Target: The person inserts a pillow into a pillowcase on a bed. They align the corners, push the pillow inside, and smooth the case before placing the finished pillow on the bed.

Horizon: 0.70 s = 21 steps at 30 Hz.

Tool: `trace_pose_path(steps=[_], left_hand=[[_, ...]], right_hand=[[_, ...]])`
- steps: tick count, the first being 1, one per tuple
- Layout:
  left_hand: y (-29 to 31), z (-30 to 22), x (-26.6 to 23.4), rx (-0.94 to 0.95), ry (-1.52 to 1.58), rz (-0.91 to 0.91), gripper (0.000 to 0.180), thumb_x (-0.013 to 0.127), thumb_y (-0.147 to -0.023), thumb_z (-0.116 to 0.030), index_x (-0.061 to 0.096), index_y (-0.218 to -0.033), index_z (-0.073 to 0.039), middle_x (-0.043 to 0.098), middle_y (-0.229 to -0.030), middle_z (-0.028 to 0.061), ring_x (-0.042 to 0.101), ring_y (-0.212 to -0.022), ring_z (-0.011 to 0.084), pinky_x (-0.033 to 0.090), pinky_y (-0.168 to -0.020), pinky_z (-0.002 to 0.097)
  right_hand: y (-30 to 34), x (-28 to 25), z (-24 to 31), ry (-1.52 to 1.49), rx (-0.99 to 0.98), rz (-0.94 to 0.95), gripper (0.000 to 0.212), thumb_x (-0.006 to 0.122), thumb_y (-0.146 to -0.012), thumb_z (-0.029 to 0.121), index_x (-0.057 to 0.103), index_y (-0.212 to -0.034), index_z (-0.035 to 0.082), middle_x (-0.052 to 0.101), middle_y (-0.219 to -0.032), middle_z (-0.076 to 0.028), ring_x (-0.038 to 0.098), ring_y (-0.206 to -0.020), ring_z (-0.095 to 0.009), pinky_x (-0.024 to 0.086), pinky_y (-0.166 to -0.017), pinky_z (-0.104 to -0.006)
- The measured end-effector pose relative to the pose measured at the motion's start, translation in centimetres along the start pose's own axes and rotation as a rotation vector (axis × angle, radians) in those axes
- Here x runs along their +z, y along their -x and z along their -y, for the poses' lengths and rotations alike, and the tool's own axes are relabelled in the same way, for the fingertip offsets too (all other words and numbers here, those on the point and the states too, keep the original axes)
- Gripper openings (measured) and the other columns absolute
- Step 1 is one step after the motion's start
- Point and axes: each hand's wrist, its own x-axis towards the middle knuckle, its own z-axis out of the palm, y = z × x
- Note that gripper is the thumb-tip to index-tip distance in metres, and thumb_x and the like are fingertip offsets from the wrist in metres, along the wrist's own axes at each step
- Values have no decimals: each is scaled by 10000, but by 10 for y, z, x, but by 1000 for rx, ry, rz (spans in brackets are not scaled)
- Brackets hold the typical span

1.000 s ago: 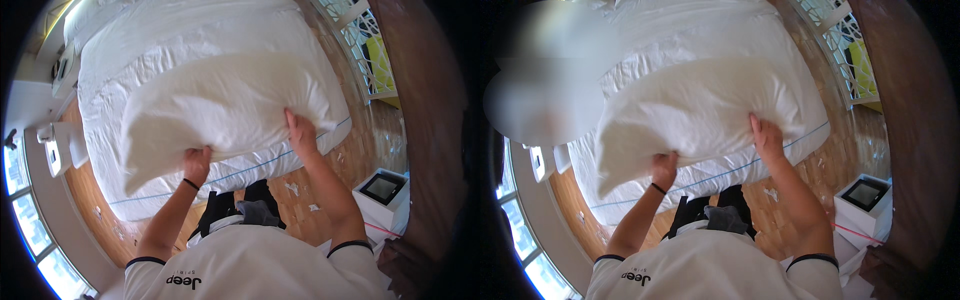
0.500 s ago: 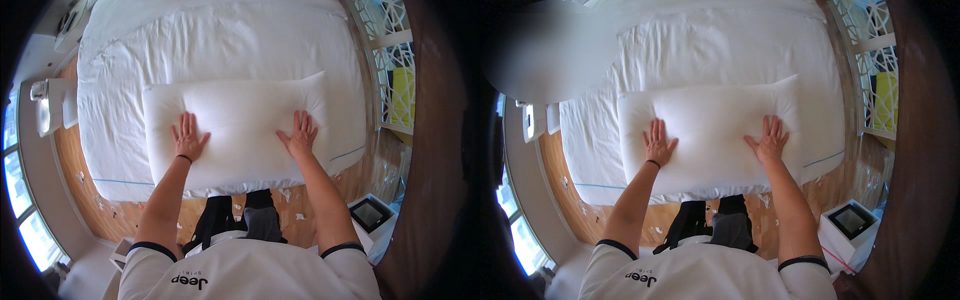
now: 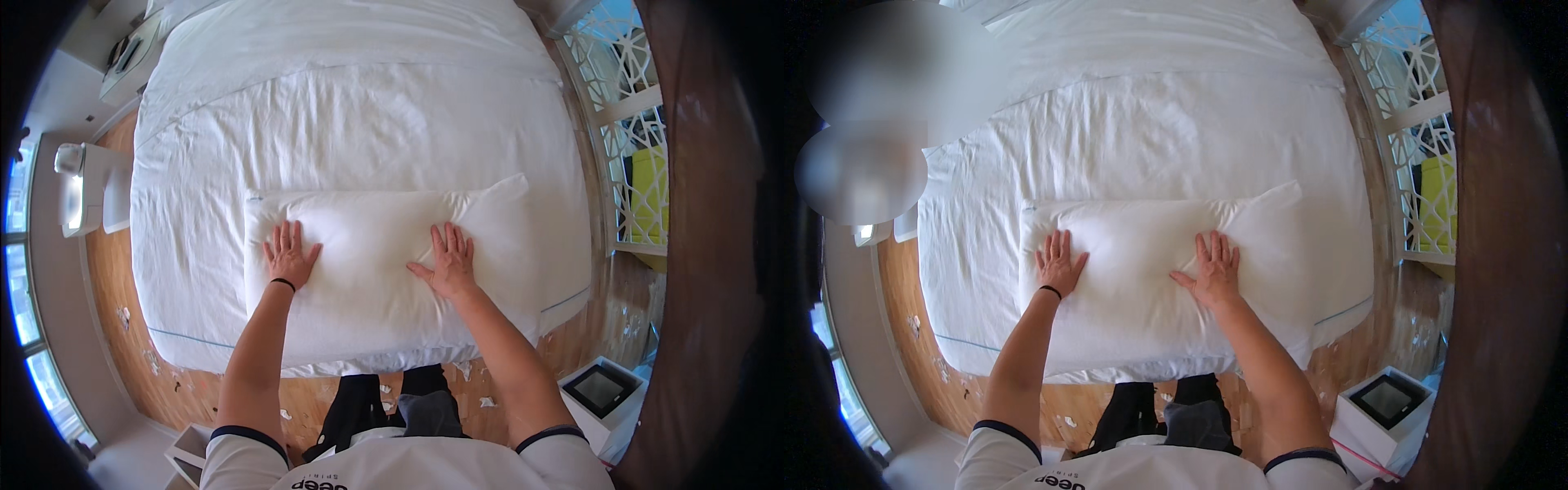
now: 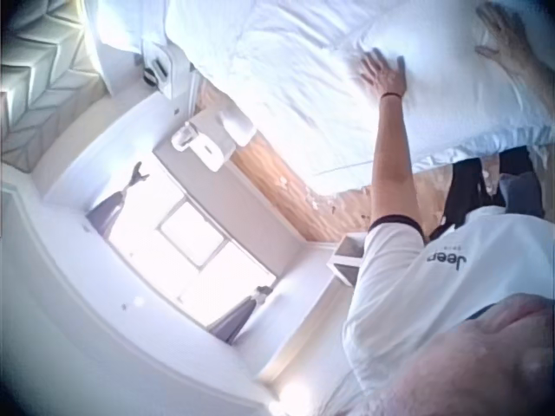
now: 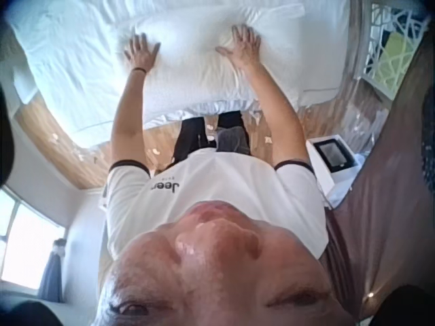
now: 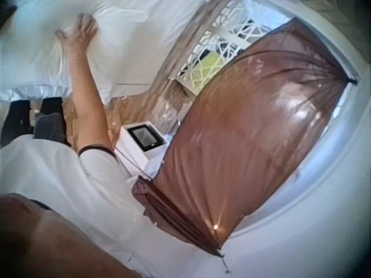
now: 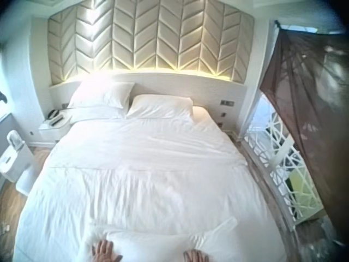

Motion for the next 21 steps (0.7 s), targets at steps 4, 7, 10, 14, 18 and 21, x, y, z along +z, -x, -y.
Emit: trace_pose_path(steps=[4,7,10,14,18,21], left_hand=[[47,6,9,201,92,-165,783,647,-879,-450,336,-1479,-53,326,-1536,169,255,-1441,353,204,-1151,560],[117,-22,41,293,109,-186,844,680,-855,-401,297,-1479,18,286,-1549,206,235,-1454,357,185,-1162,558],[181,-65,31,525,147,44,1081,758,-737,-502,219,-1511,26,191,-1576,243,156,-1470,416,135,-1165,591],[184,-80,42,588,-108,-36,839,689,-797,-360,328,-1470,-13,265,-1539,230,191,-1457,418,192,-1144,609],[147,-71,80,719,-369,-268,507,542,-875,-190,471,-1348,-21,445,-1382,188,376,-1355,373,320,-1088,560],[142,-81,58,832,-382,-144,285,538,-844,-158,572,-1114,-74,579,-1114,112,555,-1091,294,422,-944,471]], right_hand=[[27,-11,-45,30,-58,-82,854,667,-815,563,383,-1453,70,334,-1512,-205,270,-1422,-368,208,-1148,-547],[45,-12,-71,37,19,-147,811,691,-815,509,413,-1423,48,383,-1473,-208,310,-1400,-359,233,-1133,-549],[5,-8,-43,-107,-70,-103,868,708,-793,524,396,-1426,20,355,-1497,-215,308,-1411,-338,224,-1139,-546],[-79,-8,38,11,-266,-130,1044,695,-685,714,406,-1411,23,438,-1448,-208,368,-1387,-321,232,-1149,-499],[-107,-9,53,107,-154,277,1023,554,-668,861,562,-1270,33,640,-1214,-200,597,-1170,-310,392,-1041,-434],[-70,-2,50,61,-178,208,874,582,-704,809,650,-1110,37,691,-1080,-180,656,-1038,-303,478,-914,-414]])
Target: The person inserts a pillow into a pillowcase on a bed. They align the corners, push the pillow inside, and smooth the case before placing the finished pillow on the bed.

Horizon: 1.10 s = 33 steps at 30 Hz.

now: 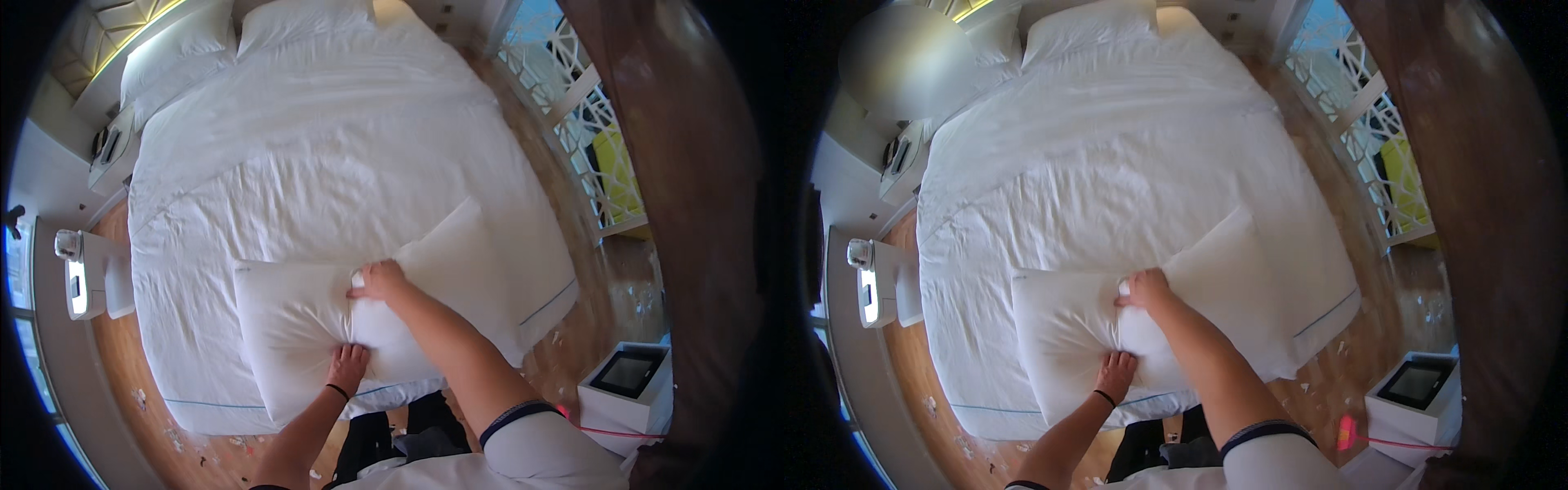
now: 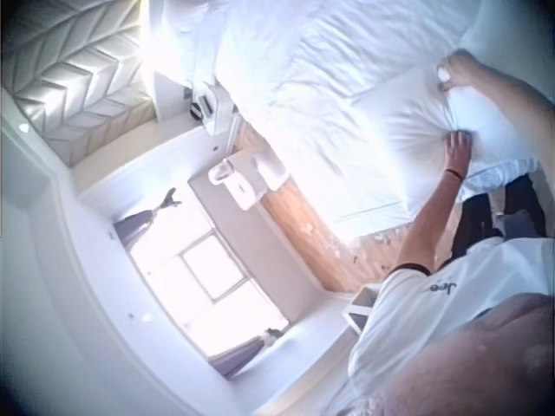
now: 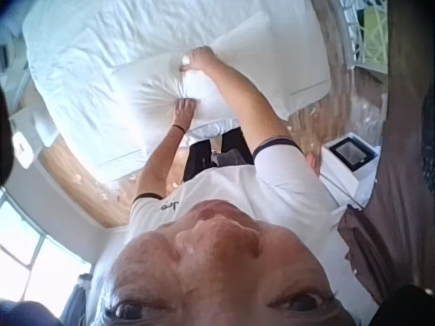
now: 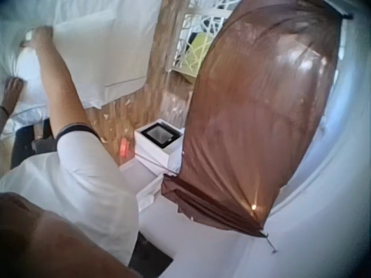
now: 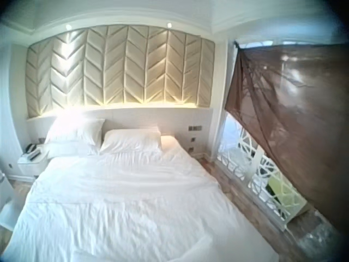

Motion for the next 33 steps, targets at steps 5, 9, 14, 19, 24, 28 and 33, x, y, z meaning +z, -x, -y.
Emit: trace_pose_path(steps=[5,9,14,19,24,28,33], left_hand=[[35,-27,-19,187,375,-128,117,562,-773,-111,584,-887,-128,593,-888,67,602,-872,265,450,-789,425],[51,-56,-130,320,605,-170,212,579,-615,-23,549,-808,-107,573,-801,87,595,-782,320,460,-736,430],[28,-126,-232,539,738,-38,271,577,-556,26,559,-804,-79,614,-822,101,602,-800,348,472,-697,444],[-6,-219,-265,843,578,190,217,608,-624,-21,586,-823,-104,625,-811,61,621,-783,307,472,-721,417],[-39,-340,-273,1105,414,274,183,608,-695,-50,614,-861,-128,628,-823,34,631,-806,252,478,-752,391],[-84,-432,-287,1208,339,312,190,630,-692,-67,634,-868,-137,635,-834,6,637,-800,225,487,-732,383],[-138,-503,-302,1292,259,362,189,628,-700,-70,633,-878,-135,631,-836,15,639,-807,229,483,-741,377]], right_hand=[[111,-28,6,-70,-1,-122,658,635,-792,664,688,-1001,43,716,-938,-155,689,-930,-300,527,-815,-426],[204,-90,-6,-177,89,-133,674,641,-778,679,702,-946,30,706,-912,-169,681,-918,-319,537,-787,-436],[335,-113,-81,-326,331,-79,764,619,-749,741,713,-960,12,701,-939,-184,671,-935,-335,529,-811,-424],[467,-63,-148,-526,587,-57,801,619,-737,757,716,-998,6,699,-1060,-183,667,-980,-351,522,-833,-423],[598,6,-211,-718,712,-360,826,624,-747,743,653,-1185,43,696,-1058,-205,662,-1007,-363,510,-875,-426],[674,-3,-275,-757,827,-362,793,644,-755,713,653,-1163,33,698,-1025,-213,662,-996,-372,510,-860,-439],[721,5,-344,-799,788,-556,750,667,-767,668,652,-1170,36,697,-1038,-212,661,-999,-369,506,-871,-434]])
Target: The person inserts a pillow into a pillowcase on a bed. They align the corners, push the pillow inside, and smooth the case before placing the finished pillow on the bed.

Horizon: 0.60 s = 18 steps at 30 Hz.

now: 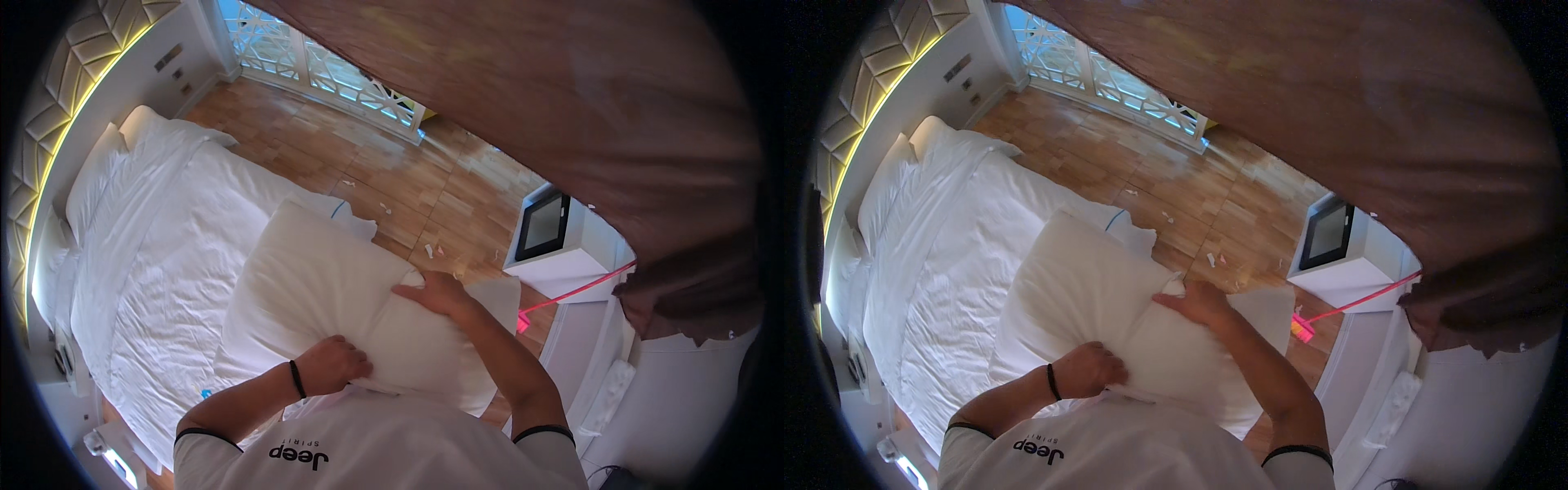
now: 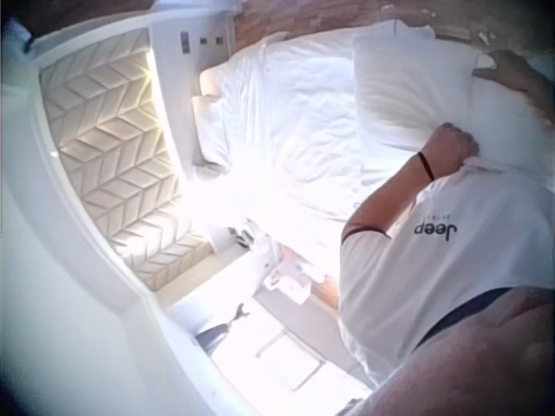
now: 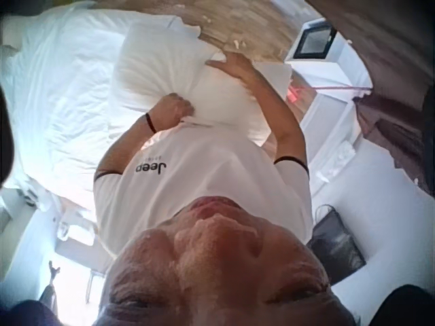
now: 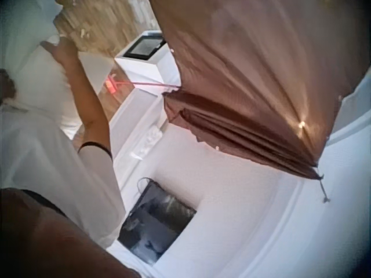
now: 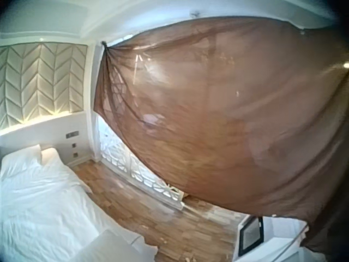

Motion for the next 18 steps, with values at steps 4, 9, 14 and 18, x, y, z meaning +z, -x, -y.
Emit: trace_pose_path(steps=[4,9,14,18], left_hand=[[-43,35,-23,5,55,-8,198,627,-694,-71,629,-883,-128,632,-827,33,639,-801,255,484,-722,398],[-88,100,-48,-33,139,-122,183,639,-706,-80,637,-886,-116,634,-803,57,640,-790,291,499,-708,422],[-120,176,-83,-125,180,-229,167,659,-713,-99,643,-879,-114,640,-810,65,639,-783,299,507,-710,418],[-121,229,-137,-258,123,-255,190,666,-703,-100,646,-891,-123,642,-817,58,638,-782,290,503,-709,418]], right_hand=[[-51,-34,-10,30,66,91,742,667,-769,664,658,-1171,41,695,-1061,-205,656,-1018,-360,501,-885,-430],[-151,-85,9,131,16,169,705,668,-769,658,689,-1128,52,698,-1066,-193,656,-1022,-358,504,-880,-426],[-275,-125,39,289,-15,205,701,660,-758,676,710,-1087,60,708,-1018,-197,668,-984,-362,514,-851,-427],[-356,-148,92,357,-115,283,801,628,-737,738,712,-998,-15,702,-988,-233,677,-949,-365,517,-838,-423]])
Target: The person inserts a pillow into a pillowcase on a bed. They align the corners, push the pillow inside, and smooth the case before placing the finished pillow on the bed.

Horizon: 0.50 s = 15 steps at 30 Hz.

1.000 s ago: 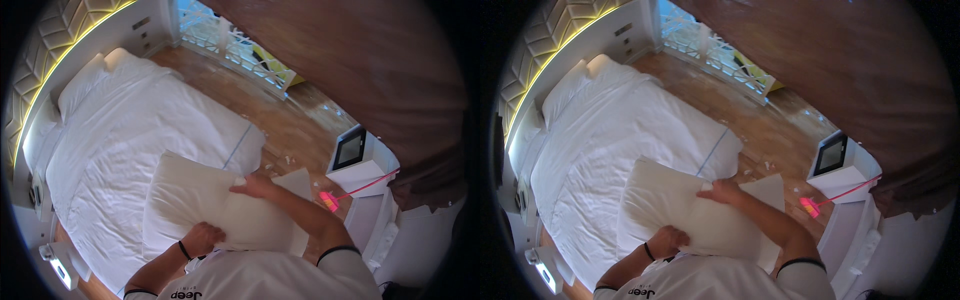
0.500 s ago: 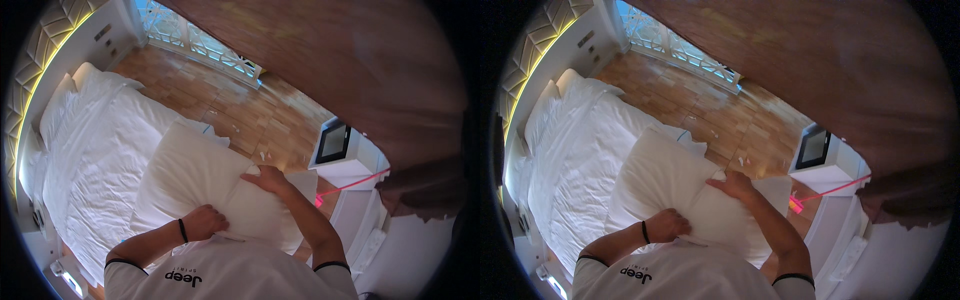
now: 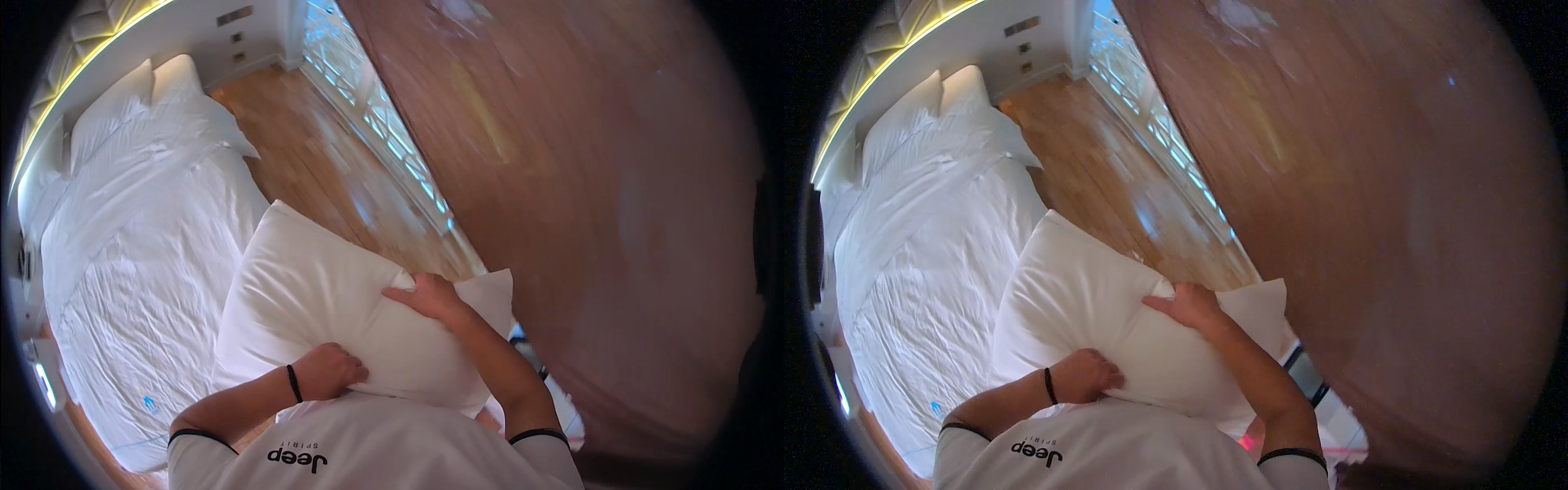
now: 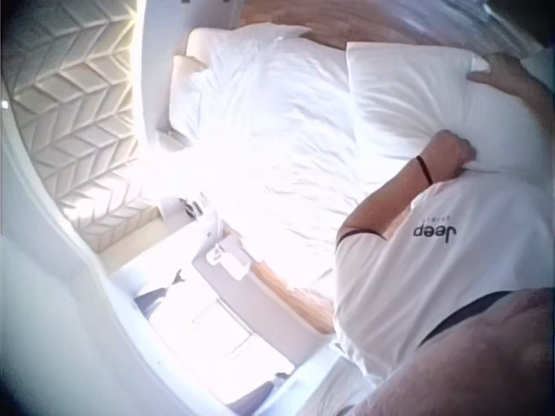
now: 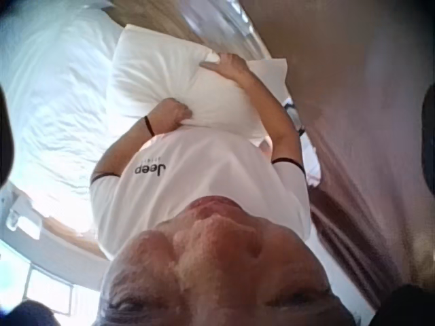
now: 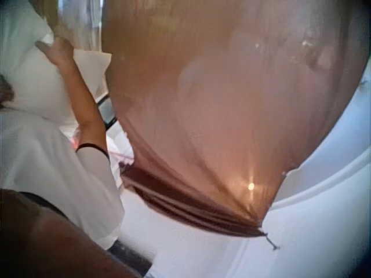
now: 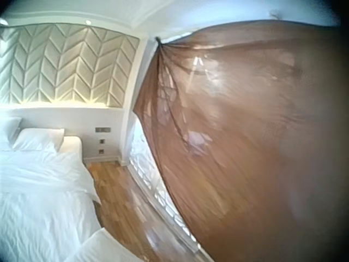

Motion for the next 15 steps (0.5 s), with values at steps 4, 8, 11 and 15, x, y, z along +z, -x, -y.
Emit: trace_pose_path(steps=[4,8,11,15], left_hand=[[-12,29,-33,-166,11,-130,155,634,-720,-82,629,-870,-120,643,-811,49,642,-789,274,492,-731,401],[-27,58,-60,-354,36,-255,152,609,-736,-70,636,-878,-119,646,-806,50,647,-790,265,491,-748,395],[-48,87,-81,-507,59,-312,179,606,-731,-63,644,-896,-119,650,-825,51,649,-794,267,494,-759,393],[-90,143,-123,-630,94,-336,193,600,-728,-55,645,-904,-119,650,-839,55,650,-795,271,498,-768,395]], right_hand=[[-84,-44,39,148,-113,86,841,604,-735,768,715,-966,-33,696,-986,-255,677,-942,-379,521,-830,-429],[-173,-67,80,279,-292,229,847,595,-741,774,718,-948,-37,694,-968,-264,677,-923,-390,527,-813,-442],[-237,-86,106,310,-413,285,845,589,-751,768,715,-945,-44,694,-957,-266,679,-909,-393,532,-798,-446],[-328,-119,132,306,-478,393,809,591,-759,755,723,-983,-11,700,-987,-242,675,-937,-384,526,-821,-438]])
